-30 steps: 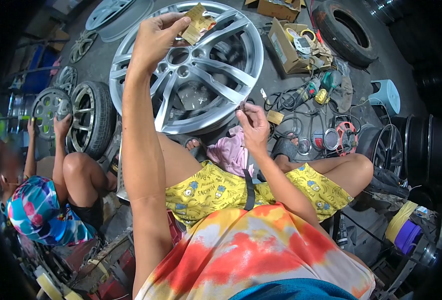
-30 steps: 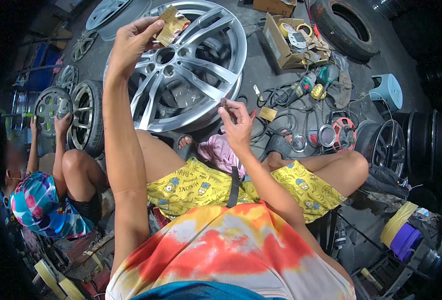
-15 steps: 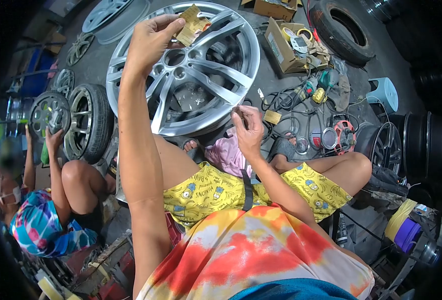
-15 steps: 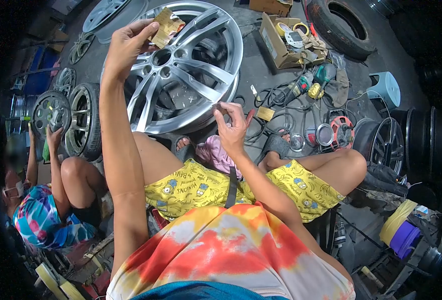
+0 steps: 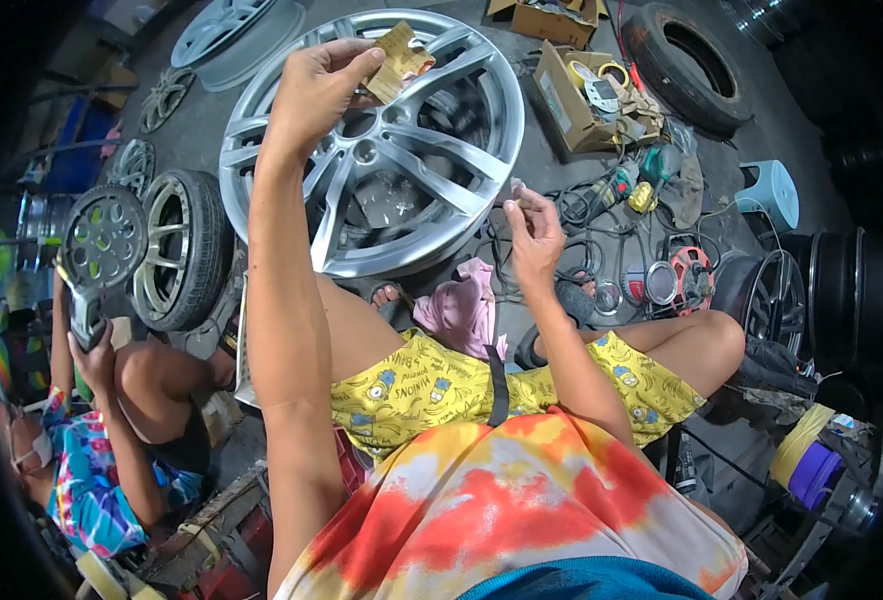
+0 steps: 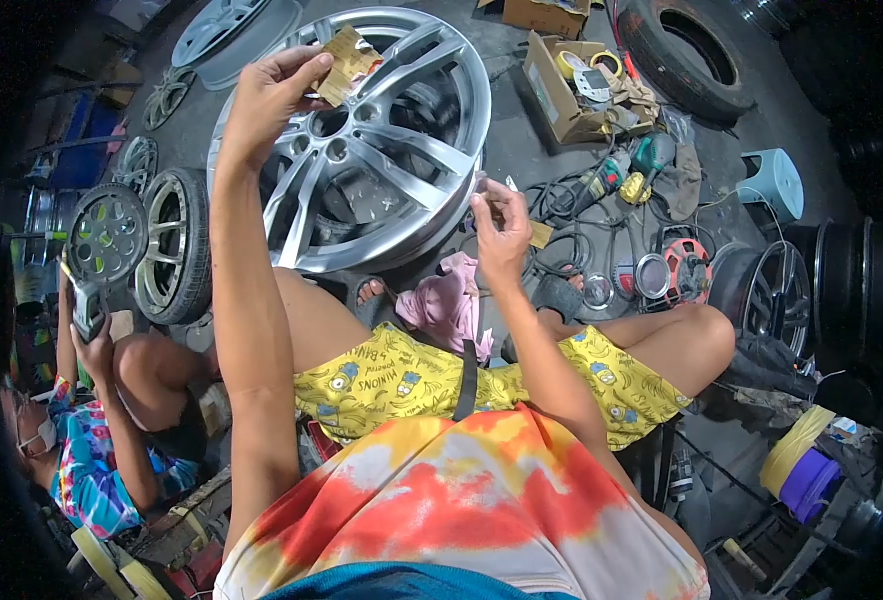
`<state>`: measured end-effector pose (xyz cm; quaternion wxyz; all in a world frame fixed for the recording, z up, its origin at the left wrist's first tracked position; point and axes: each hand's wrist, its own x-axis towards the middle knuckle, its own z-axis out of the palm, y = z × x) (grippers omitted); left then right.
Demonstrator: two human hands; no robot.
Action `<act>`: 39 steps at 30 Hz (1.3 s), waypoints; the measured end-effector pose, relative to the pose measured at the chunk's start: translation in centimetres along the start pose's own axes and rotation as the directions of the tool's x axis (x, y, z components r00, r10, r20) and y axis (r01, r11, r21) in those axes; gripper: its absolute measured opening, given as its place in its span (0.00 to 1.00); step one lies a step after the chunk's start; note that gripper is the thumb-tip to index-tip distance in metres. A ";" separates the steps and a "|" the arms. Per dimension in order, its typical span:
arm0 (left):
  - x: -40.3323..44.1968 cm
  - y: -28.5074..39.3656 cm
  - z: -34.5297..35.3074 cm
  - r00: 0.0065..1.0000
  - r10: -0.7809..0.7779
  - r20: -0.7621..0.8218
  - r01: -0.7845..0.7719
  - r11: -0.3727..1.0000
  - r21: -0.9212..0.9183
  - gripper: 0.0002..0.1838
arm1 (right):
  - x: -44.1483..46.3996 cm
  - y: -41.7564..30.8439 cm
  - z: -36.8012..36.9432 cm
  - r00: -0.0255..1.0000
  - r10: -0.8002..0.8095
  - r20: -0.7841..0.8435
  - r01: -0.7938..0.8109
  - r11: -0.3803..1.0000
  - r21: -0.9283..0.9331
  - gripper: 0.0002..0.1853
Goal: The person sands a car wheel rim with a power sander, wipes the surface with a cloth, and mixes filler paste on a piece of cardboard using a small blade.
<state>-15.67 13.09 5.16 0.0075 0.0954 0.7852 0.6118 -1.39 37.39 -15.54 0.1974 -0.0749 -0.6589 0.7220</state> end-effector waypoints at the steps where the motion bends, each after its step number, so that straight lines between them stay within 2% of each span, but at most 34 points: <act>1: 0.0 0.0 0.0 1.000 0.006 0.009 -0.006 1.000 0.001 0.19 | 0.2 -0.6 -0.5 1.000 0.000 0.002 0.000 1.000 0.001 0.13; 3: -0.2 0.2 0.1 1.000 0.007 0.004 -0.007 1.000 0.010 0.19 | 0.5 -1.7 -1.5 0.986 0.162 0.041 -0.165 0.982 0.096 0.13; 5: -0.2 0.3 0.1 1.000 0.005 -0.001 -0.005 1.000 0.017 0.19 | 0.7 -2.5 -2.5 0.989 0.141 0.053 -0.145 0.987 0.072 0.13; 7: -0.1 0.3 0.1 1.000 -0.005 0.004 0.005 1.000 0.025 0.20 | 0.5 -5.1 -3.2 0.959 0.228 0.170 -0.212 0.972 -0.103 0.13; 9: -0.2 0.3 0.3 1.000 -0.004 0.001 0.004 1.000 0.025 0.20 | 0.4 -6.3 -3.1 0.962 0.216 0.165 -0.198 0.973 -0.115 0.12; 11: -0.3 0.3 0.4 1.000 -0.001 -0.002 0.001 1.000 0.029 0.20 | 0.9 -7.3 -3.1 0.977 0.097 0.188 -0.042 0.959 -0.279 0.11; 12: -0.3 0.3 0.3 1.000 0.003 0.006 -0.004 1.000 0.030 0.20 | 1.2 -7.6 -3.0 0.977 0.097 0.191 -0.041 0.960 -0.279 0.11; 14: -0.2 0.4 0.3 1.000 0.009 0.014 -0.010 0.999 0.031 0.20 | 1.9 -8.1 -2.9 0.962 -0.113 0.248 0.211 0.885 -0.415 0.10; 15: -0.2 0.4 0.3 1.000 0.009 0.012 -0.010 0.999 0.040 0.20 | 2.0 -9.2 -2.6 0.962 -0.115 0.249 0.213 0.884 -0.416 0.10; 17: -0.3 0.4 0.2 1.000 0.010 0.007 -0.010 0.999 0.049 0.20 | 1.8 -11.3 -2.0 0.962 -0.018 0.274 0.152 0.866 -0.476 0.11; 24: -0.3 0.4 0.2 0.999 0.044 0.005 -0.045 0.998 0.052 0.21 | 1.2 -10.8 -1.8 0.952 0.016 0.307 0.147 0.852 -0.502 0.12; 26: -0.3 0.3 0.1 0.999 0.045 0.002 -0.045 0.998 0.052 0.21 | 1.3 -9.9 -1.9 0.907 -0.149 0.394 0.348 0.793 -0.500 0.11; 27: -0.3 0.3 0.2 0.999 0.034 0.009 -0.035 0.998 0.046 0.21 | 1.2 -10.2 -1.8 0.906 -0.153 0.395 0.350 0.794 -0.496 0.11; 29: -0.3 0.5 0.2 0.999 0.030 0.020 -0.031 0.999 0.042 0.21 | 0.9 -10.9 -1.7 0.911 0.128 0.392 0.038 0.920 -0.390 0.12; 30: -0.4 0.7 0.4 0.999 0.017 0.031 -0.018 1.000 0.015 0.21 | 0.9 -11.1 -1.4 0.908 0.205 0.366 -0.112 0.960 -0.258 0.10; 31: -0.5 0.9 0.6 0.999 0.005 0.045 -0.005 1.000 -0.012 0.21 | 1.1 -11.5 -1.1 0.911 0.201 0.361 -0.111 0.961 -0.255 0.10; 33: -0.8 1.4 1.1 0.997 -0.024 0.068 0.027 0.999 -0.043 0.21 | 2.1 -13.0 -0.6 0.951 0.120 0.285 -0.103 0.992 -0.073 0.07; 34: -0.9 1.6 1.4 0.994 -0.024 0.111 0.032 0.997 -0.071 0.21 | 2.8 -13.8 -0.3 0.958 0.050 0.282 -0.030 0.997 -0.074 0.05; 35: -1.1 1.8 1.6 0.988 -0.023 0.153 0.038 0.994 -0.099 0.20 | 3.5 -14.3 0.0 0.961 0.046 0.274 -0.027 0.997 -0.074 0.05; 37: -1.2 2.0 2.3 0.980 -0.046 0.194 0.067 0.992 -0.103 0.18 | 4.8 -15.0 0.8 0.930 -0.269 0.248 0.316 0.934 -0.169 0.05; 38: -1.1 2.0 2.6 0.977 -0.056 0.207 0.082 0.989 -0.122 0.18 | 5.5 -15.2 1.2 0.894 -0.369 0.255 0.417 0.893 -0.171 0.05; 39: -1.2 2.1 3.0 0.973 -0.066 0.220 0.098 0.985 -0.140 0.18 | 5.8 -15.5 1.5 0.893 -0.372 0.252 0.419 0.892 -0.170 0.05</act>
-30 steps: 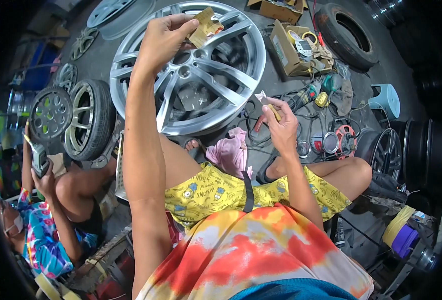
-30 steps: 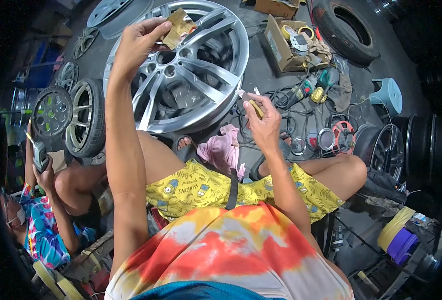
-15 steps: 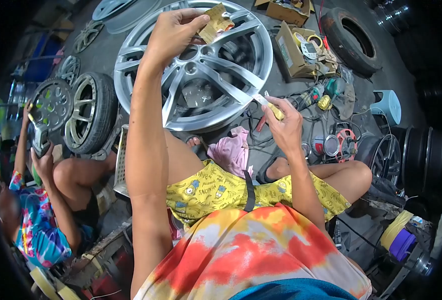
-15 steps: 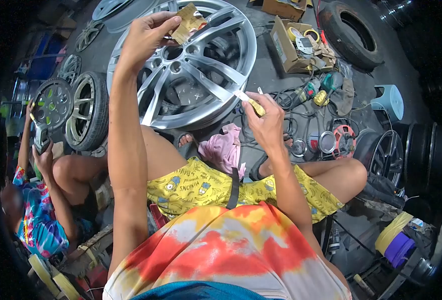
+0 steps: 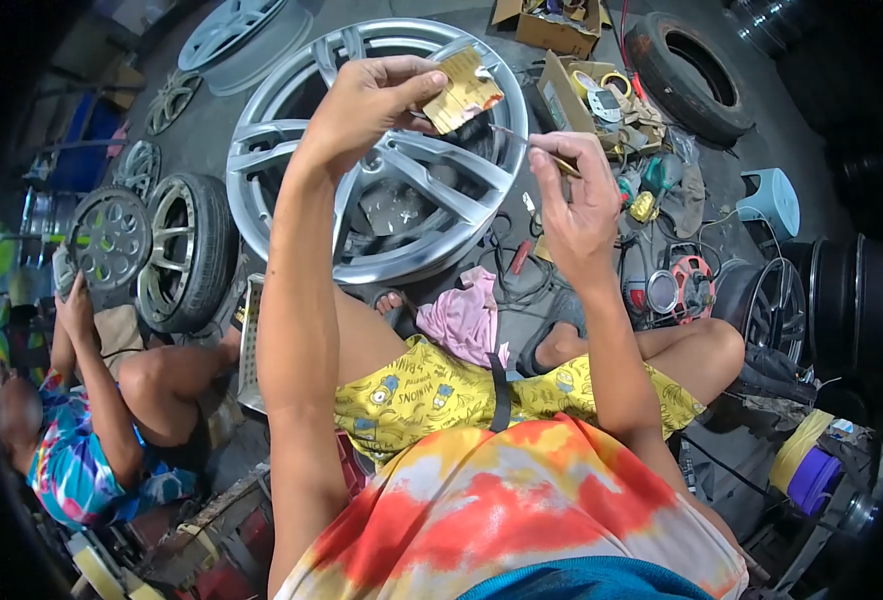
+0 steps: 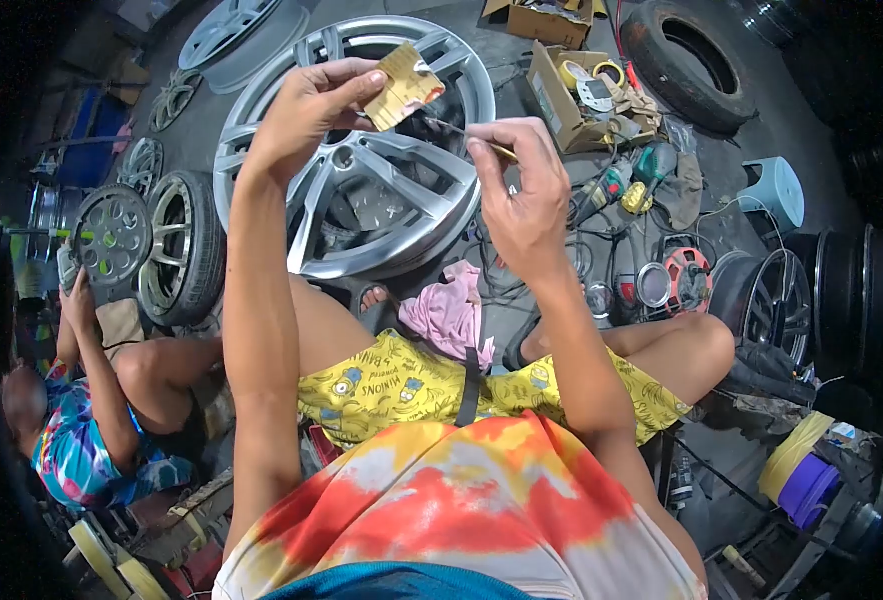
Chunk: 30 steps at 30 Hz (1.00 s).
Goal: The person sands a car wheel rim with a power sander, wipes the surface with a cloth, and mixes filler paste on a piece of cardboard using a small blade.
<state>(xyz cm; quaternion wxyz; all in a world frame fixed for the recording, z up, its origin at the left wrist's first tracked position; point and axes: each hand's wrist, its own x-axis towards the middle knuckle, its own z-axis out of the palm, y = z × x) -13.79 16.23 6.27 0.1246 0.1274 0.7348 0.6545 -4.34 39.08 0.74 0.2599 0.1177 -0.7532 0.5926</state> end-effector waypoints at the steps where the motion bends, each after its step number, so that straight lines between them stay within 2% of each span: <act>1: -0.1 0.3 0.2 1.000 -0.013 0.020 0.013 1.000 -0.007 0.18 | 0.4 -0.2 0.2 0.996 -0.091 -0.020 0.090 0.994 -0.068 0.06; 3: -0.1 0.1 0.6 0.998 -0.004 0.057 0.005 1.000 -0.022 0.19 | 1.0 -0.1 0.4 0.973 -0.229 -0.038 0.219 0.961 -0.171 0.07; 10: 0.1 -0.6 1.5 0.996 0.018 0.091 -0.012 0.998 -0.059 0.18 | 0.3 0.1 1.1 0.975 -0.221 0.035 0.224 0.955 -0.196 0.07; 13: 0.4 -1.1 1.9 0.996 -0.005 0.094 0.007 1.000 -0.030 0.18 | -0.8 0.9 0.9 0.988 0.097 0.117 -0.098 0.995 0.002 0.10; 14: 0.5 -1.2 2.0 0.996 -0.005 0.091 0.008 1.000 -0.029 0.18 | -0.9 1.2 0.7 0.988 0.097 0.119 -0.098 0.995 0.004 0.10; 16: 0.5 -1.3 2.3 0.998 -0.009 0.054 0.007 0.999 0.038 0.18 | -1.2 2.0 0.0 0.959 0.177 0.223 -0.211 0.968 0.136 0.11; 19: 0.7 -1.3 2.1 1.000 0.006 0.000 -0.006 1.000 0.013 0.18 | -1.6 2.4 -1.1 0.944 0.182 0.273 -0.241 0.950 0.198 0.12; 21: 0.9 -1.6 1.4 0.994 0.071 -0.080 -0.068 0.997 0.042 0.18 | -1.8 3.5 -1.9 0.941 0.219 0.258 -0.277 0.935 0.219 0.12; 22: 0.9 -1.4 0.9 0.992 0.064 -0.109 -0.055 0.995 0.081 0.19 | -1.9 4.4 -2.5 0.935 0.253 0.248 -0.312 0.920 0.239 0.13; 23: 0.7 -1.2 0.2 0.990 0.056 -0.126 -0.043 0.994 0.104 0.20 | -2.0 5.8 -3.5 0.911 0.330 0.250 -0.379 0.907 0.184 0.14; 24: 0.7 -0.9 -0.4 0.989 0.052 -0.137 -0.035 0.991 0.125 0.21 | -2.2 7.4 -4.2 0.912 0.338 0.230 -0.380 0.909 0.172 0.14; 26: 0.2 -0.2 -0.8 0.980 0.052 -0.190 -0.026 0.990 0.138 0.22 | -2.5 10.9 -5.4 0.885 0.422 0.195 -0.461 0.852 0.250 0.15; 27: 0.2 -0.3 -1.0 0.979 0.049 -0.197 -0.034 0.996 0.082 0.21 | -2.8 12.5 -5.8 0.887 0.427 0.177 -0.460 0.853 0.245 0.15; 30: 0.5 -0.8 -1.7 0.977 0.024 -0.210 -0.006 0.996 0.087 0.19 | -3.1 14.8 -5.9 0.856 0.467 0.223 -0.512 0.826 0.236 0.17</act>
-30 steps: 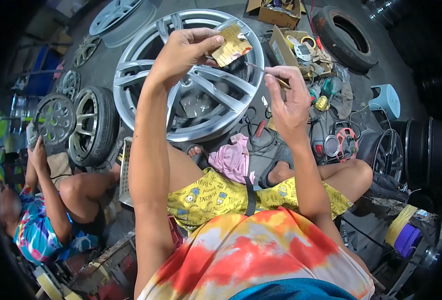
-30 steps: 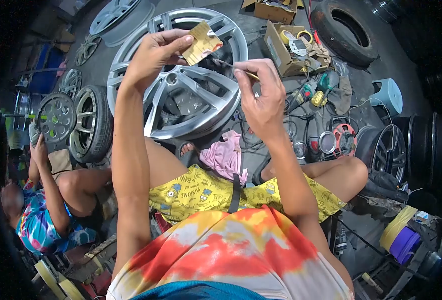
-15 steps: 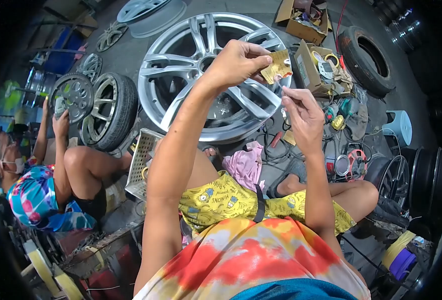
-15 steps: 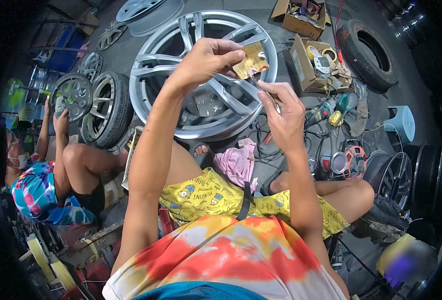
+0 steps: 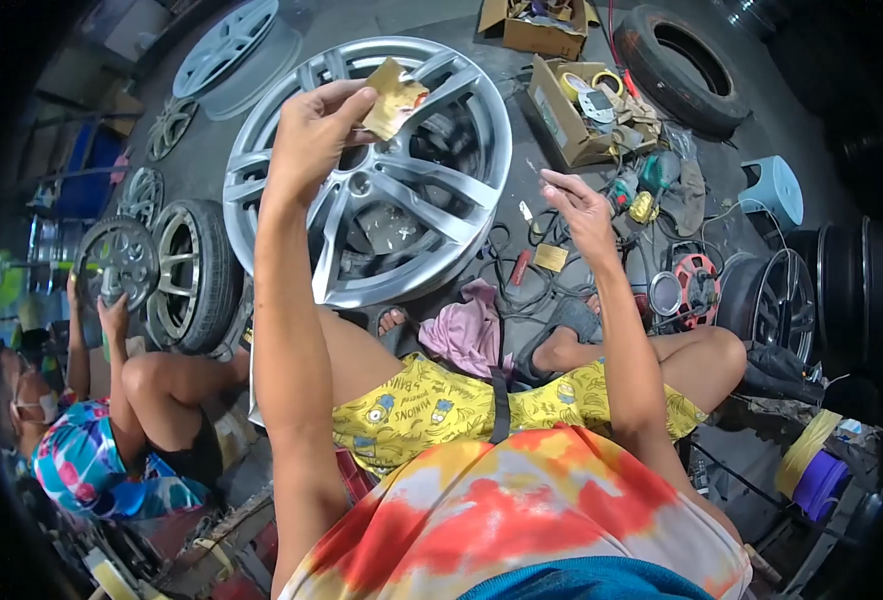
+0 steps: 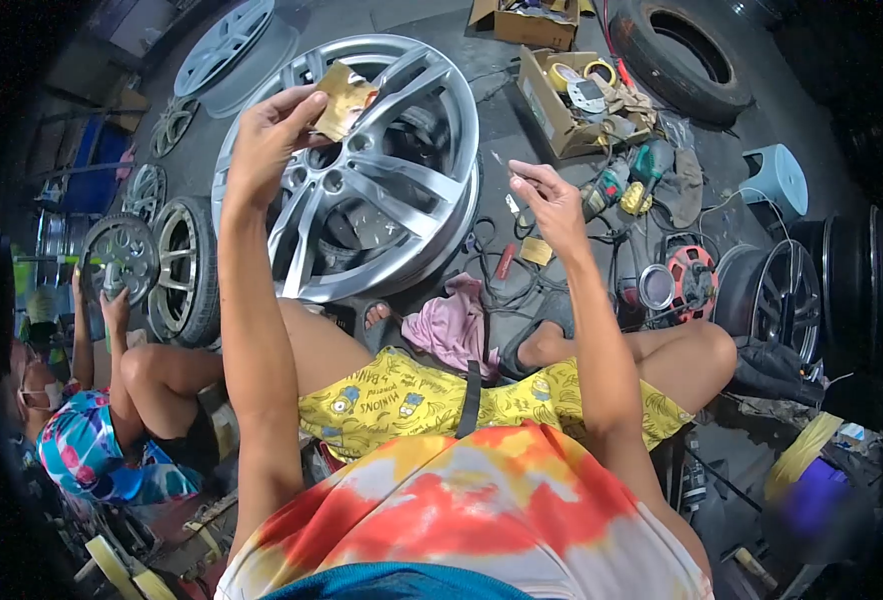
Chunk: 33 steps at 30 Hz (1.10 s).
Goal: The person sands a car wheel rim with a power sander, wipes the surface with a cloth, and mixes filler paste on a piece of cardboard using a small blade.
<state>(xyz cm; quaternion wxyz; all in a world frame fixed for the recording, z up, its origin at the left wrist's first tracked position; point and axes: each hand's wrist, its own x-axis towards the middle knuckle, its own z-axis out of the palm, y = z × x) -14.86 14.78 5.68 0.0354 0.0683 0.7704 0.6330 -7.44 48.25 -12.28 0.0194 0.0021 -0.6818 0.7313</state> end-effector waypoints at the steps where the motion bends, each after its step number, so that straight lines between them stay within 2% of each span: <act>1: -0.1 0.0 0.1 1.000 -0.002 0.006 0.002 1.000 0.003 0.19 | 0.1 0.2 0.6 1.000 -0.006 -0.009 0.006 0.999 0.039 0.17; 10: -0.1 -0.1 0.3 0.999 -0.047 0.002 0.047 0.998 0.048 0.18 | 4.1 2.7 3.4 0.998 -0.051 0.039 0.043 0.980 0.192 0.20; 12: -0.1 -0.1 0.3 0.999 -0.041 0.006 0.041 0.999 0.034 0.17 | 4.0 3.2 3.4 0.999 -0.013 0.043 0.002 0.974 0.229 0.17; 14: -0.1 -0.1 0.3 0.999 -0.040 0.004 0.039 0.998 0.040 0.17 | 3.3 3.1 3.3 0.999 -0.013 0.038 0.010 0.996 0.084 0.17; 19: -0.3 0.1 0.4 0.999 -0.039 0.004 0.039 0.997 0.071 0.17 | 2.8 2.4 1.9 0.998 -0.020 0.062 0.015 0.997 0.076 0.16; 21: -0.2 0.0 0.3 0.999 -0.032 0.009 0.031 0.998 0.054 0.17 | 3.3 1.5 1.1 0.992 -0.116 0.053 0.121 0.985 -0.125 0.15; 24: -0.2 -0.1 0.3 1.000 -0.019 0.022 0.018 0.999 0.039 0.18 | 4.6 -0.3 0.5 0.979 -0.196 0.061 0.204 0.950 -0.235 0.14; 26: -0.3 0.0 0.4 1.000 -0.015 0.019 0.015 0.999 0.043 0.18 | 5.4 -2.0 0.4 0.979 -0.181 0.096 0.200 0.949 -0.242 0.14; 28: -0.3 0.0 0.4 1.000 -0.011 0.015 0.010 0.999 0.048 0.18 | 5.8 -3.4 0.5 0.948 -0.208 0.240 0.308 0.786 -0.536 0.15; 32: -0.2 0.1 0.0 1.000 -0.016 0.013 0.016 0.999 0.051 0.19 | 4.9 -2.4 0.3 0.964 -0.118 0.237 0.224 0.843 -0.490 0.15; 33: -0.3 0.1 0.1 1.000 -0.014 0.019 0.013 0.998 0.055 0.19 | 4.5 -1.6 0.4 0.970 -0.119 0.211 0.193 0.908 -0.373 0.15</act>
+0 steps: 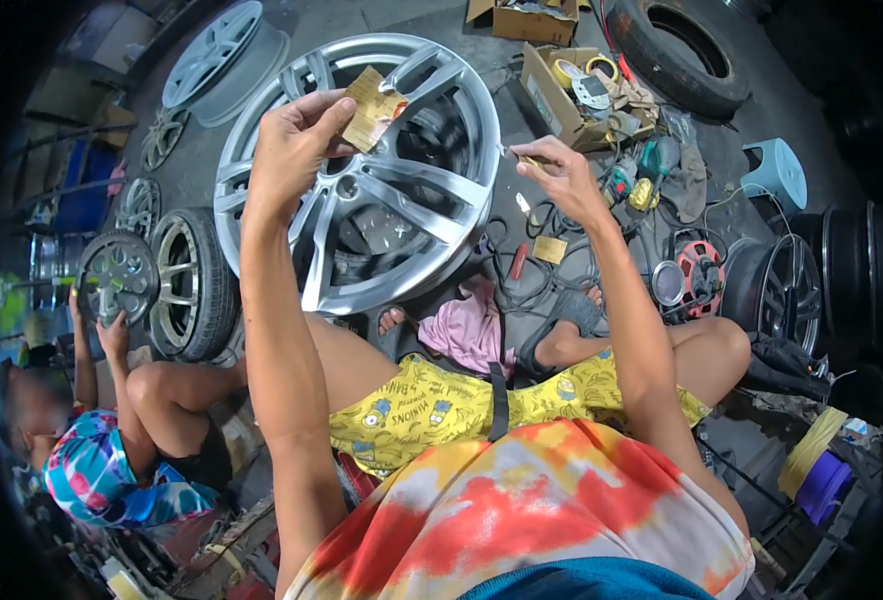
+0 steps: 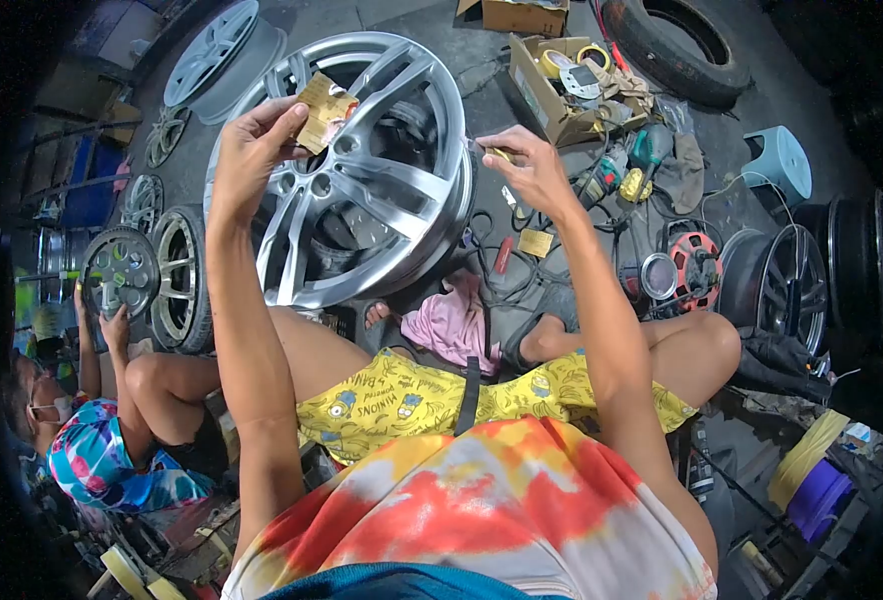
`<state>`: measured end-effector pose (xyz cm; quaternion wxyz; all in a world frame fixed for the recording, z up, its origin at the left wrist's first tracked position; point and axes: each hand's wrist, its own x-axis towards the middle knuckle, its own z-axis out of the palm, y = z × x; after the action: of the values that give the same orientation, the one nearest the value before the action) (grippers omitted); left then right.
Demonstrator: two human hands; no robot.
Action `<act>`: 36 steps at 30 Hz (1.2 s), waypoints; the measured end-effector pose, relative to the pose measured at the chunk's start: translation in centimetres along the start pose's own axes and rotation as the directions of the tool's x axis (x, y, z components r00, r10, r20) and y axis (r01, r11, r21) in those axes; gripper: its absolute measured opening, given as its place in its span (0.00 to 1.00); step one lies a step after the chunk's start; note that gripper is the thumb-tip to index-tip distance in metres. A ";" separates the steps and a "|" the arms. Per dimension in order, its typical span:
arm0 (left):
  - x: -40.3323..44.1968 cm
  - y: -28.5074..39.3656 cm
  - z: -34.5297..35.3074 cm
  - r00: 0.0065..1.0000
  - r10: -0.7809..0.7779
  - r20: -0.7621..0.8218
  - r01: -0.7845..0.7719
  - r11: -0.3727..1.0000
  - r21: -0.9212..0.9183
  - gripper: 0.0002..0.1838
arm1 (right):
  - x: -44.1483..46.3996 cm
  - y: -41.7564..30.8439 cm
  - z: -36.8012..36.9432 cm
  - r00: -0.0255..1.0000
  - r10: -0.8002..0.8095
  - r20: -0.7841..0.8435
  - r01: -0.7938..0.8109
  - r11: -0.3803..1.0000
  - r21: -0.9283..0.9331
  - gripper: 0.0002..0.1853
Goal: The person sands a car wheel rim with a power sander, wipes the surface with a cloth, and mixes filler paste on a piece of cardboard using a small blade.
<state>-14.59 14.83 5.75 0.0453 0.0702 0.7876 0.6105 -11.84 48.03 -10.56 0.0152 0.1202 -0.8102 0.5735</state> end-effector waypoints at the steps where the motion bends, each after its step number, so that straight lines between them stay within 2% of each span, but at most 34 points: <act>1: 0.0 0.0 0.1 1.000 -0.002 0.003 0.002 1.000 0.000 0.19 | -0.4 0.6 0.3 1.000 0.014 -0.025 -0.010 0.990 0.137 0.15; 5: 0.0 -0.1 0.4 1.000 -0.008 -0.002 0.008 1.000 0.007 0.19 | 0.0 1.4 1.3 0.992 0.081 -0.094 -0.044 0.937 0.347 0.16; 9: 0.2 -0.1 0.3 1.000 -0.024 0.004 0.024 1.000 0.020 0.18 | 1.0 1.8 2.4 0.986 0.145 -0.082 -0.108 0.931 0.349 0.16; 13: 0.3 -0.3 0.2 0.999 -0.039 -0.008 0.039 0.999 0.005 0.18 | -0.4 2.3 1.6 0.992 0.103 -0.076 -0.078 0.957 0.280 0.16; 15: 0.2 -0.4 0.4 1.000 -0.026 -0.004 0.026 1.000 0.004 0.18 | -0.4 3.0 0.9 0.998 0.018 -0.055 -0.002 0.957 0.291 0.15; 16: 0.2 -0.4 0.4 1.000 -0.012 -0.003 0.012 1.000 0.001 0.18 | -0.4 3.1 0.8 0.996 0.083 -0.027 -0.063 0.897 0.438 0.15; 17: 0.1 -0.4 0.3 1.000 -0.011 -0.004 0.011 1.000 0.003 0.18 | -0.3 3.1 0.8 0.996 0.082 -0.027 -0.062 0.896 0.439 0.15; 19: 0.2 -0.4 0.4 1.000 -0.011 -0.001 0.011 1.000 0.008 0.18 | 0.2 3.3 0.6 0.967 0.248 0.056 -0.209 0.653 0.728 0.17; 20: 0.2 -0.3 0.4 1.000 -0.009 0.000 0.009 1.000 0.009 0.18 | 0.6 3.5 1.1 0.969 0.232 0.088 -0.206 0.555 0.806 0.18; 21: 0.2 -0.3 0.4 1.000 -0.017 -0.004 0.017 1.000 0.019 0.17 | 0.9 3.9 1.6 0.969 0.231 0.086 -0.204 0.554 0.807 0.18; 23: 0.2 -0.2 0.3 1.000 -0.023 -0.007 0.023 0.999 0.033 0.17 | 1.5 4.7 2.6 0.939 0.252 0.235 -0.331 0.473 0.816 0.15; 27: 0.1 -0.3 0.1 1.000 -0.011 -0.014 0.012 1.000 0.029 0.17 | 0.5 5.5 3.6 0.919 0.310 0.243 -0.358 0.399 0.844 0.11; 29: 0.0 -0.3 0.2 1.000 -0.007 -0.012 0.008 1.000 0.029 0.17 | -0.3 5.7 3.4 0.902 0.365 0.230 -0.386 0.443 0.809 0.10; 31: -0.1 -0.2 0.2 0.999 -0.009 -0.031 0.010 0.999 0.038 0.17 | -0.8 5.7 3.3 0.934 0.348 0.082 -0.260 0.503 0.824 0.09; 32: -0.1 -0.1 0.2 0.999 -0.009 -0.032 0.011 0.999 0.039 0.17 | -0.7 5.7 3.1 0.934 0.348 0.083 -0.261 0.503 0.824 0.09; 34: -0.2 0.0 0.3 0.999 -0.009 -0.036 0.011 0.999 0.049 0.17 | -0.3 4.8 2.2 0.971 0.230 -0.063 -0.107 0.655 0.748 0.09; 35: -0.2 0.0 0.3 0.999 -0.007 -0.033 0.009 0.999 0.050 0.17 | -0.2 4.3 1.9 0.971 0.230 -0.066 -0.104 0.655 0.748 0.09; 36: -0.2 0.0 0.2 0.999 -0.010 -0.031 0.011 0.998 0.061 0.17 | 0.0 2.9 1.5 0.972 0.195 -0.129 -0.078 0.792 0.606 0.10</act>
<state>-14.34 15.00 5.69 0.0343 0.0580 0.8069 0.5869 -12.25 47.54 -13.80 0.0099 0.0062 -0.5901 0.8072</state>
